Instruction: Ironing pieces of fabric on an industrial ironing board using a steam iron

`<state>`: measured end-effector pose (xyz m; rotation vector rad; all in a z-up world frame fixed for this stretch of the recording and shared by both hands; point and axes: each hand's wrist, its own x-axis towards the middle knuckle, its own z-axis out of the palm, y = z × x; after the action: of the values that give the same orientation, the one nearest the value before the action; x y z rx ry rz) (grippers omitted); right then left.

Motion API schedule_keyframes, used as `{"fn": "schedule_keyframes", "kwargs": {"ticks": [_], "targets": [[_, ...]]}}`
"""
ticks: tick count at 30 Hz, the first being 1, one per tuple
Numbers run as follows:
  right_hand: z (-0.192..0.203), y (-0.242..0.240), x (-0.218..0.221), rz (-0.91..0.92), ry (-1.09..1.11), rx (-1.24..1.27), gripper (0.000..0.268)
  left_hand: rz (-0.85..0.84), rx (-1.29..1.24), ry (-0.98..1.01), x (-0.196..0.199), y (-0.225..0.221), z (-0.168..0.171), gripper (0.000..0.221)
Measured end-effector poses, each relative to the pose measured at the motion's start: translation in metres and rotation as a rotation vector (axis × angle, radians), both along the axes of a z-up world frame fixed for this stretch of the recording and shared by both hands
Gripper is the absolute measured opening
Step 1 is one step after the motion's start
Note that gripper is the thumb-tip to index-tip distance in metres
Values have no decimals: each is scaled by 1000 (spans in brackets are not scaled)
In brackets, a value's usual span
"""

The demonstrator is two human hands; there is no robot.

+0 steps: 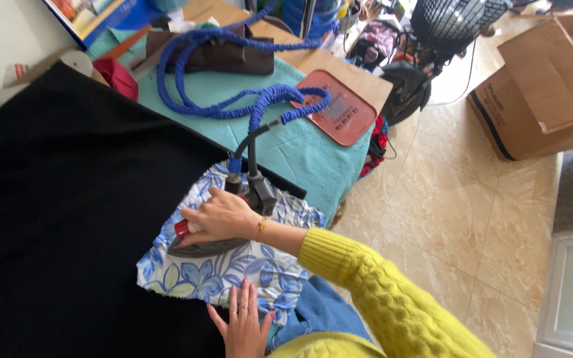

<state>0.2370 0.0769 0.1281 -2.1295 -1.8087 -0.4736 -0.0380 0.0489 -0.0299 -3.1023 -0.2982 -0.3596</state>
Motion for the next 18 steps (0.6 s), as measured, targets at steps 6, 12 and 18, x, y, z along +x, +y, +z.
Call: {"fn": "schedule_keyframes", "kwargs": {"ticks": [6, 12, 18], "targets": [[-3, 0, -1, -29, -28, -93, 73, -35, -45, 254, 2, 6, -16, 83], [2, -3, -1, -17, -9, -107, 70, -143, -329, 316, -3, 14, -45, 69], [-1, -2, -2, -6, 0, -86, 68, -128, -378, 517, 5, 15, -22, 67]]}}
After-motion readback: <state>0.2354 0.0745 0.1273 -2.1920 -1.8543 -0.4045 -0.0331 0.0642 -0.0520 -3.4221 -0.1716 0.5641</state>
